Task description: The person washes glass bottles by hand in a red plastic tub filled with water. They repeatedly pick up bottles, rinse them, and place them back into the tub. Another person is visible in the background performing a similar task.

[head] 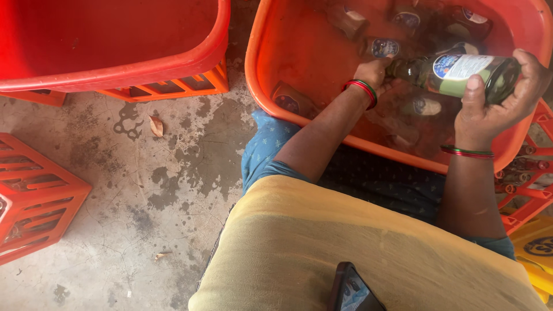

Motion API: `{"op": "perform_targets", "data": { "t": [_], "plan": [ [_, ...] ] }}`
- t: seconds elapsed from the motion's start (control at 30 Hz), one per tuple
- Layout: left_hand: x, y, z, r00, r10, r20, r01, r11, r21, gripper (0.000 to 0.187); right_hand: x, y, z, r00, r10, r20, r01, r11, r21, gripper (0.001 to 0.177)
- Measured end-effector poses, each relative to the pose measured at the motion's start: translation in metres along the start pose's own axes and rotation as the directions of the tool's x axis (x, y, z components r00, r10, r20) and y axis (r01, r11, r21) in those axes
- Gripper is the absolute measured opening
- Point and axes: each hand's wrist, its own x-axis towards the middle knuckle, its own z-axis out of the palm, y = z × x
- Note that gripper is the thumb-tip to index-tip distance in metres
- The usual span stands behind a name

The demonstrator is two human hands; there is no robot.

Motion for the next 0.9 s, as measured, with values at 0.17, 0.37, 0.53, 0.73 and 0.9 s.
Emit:
{"op": "perform_targets", "data": {
  "t": [0.17, 0.37, 0.53, 0.73, 0.9],
  "plan": [
    [-0.004, 0.002, 0.0, 0.999, -0.017, -0.039, 0.016, 1.0, -0.008, 0.025, -0.003, 0.008, -0.001, 1.0, -0.004, 0.002, 0.004, 1.0, -0.016, 0.058],
    [-0.015, 0.01, 0.005, 0.997, -0.054, -0.06, 0.057, 0.997, 0.049, 0.027, -0.001, 0.02, -0.005, 1.0, -0.019, 0.017, 0.019, 1.0, -0.007, 0.059],
    [-0.02, 0.013, 0.007, 0.999, -0.037, -0.024, 0.038, 0.998, 0.048, 0.028, -0.002, 0.022, -0.008, 0.999, -0.044, 0.01, 0.044, 0.999, 0.002, 0.06],
    [-0.03, 0.018, 0.007, 0.998, -0.066, -0.021, 0.067, 0.994, 0.085, 0.028, 0.001, 0.022, -0.007, 0.997, -0.075, 0.033, 0.076, 0.997, -0.025, 0.06],
    [-0.033, 0.019, 0.01, 0.997, -0.063, -0.049, 0.068, 0.993, 0.1, 0.028, 0.0, 0.023, -0.008, 0.996, -0.079, 0.037, 0.079, 0.997, -0.023, 0.059]
  ]
}}
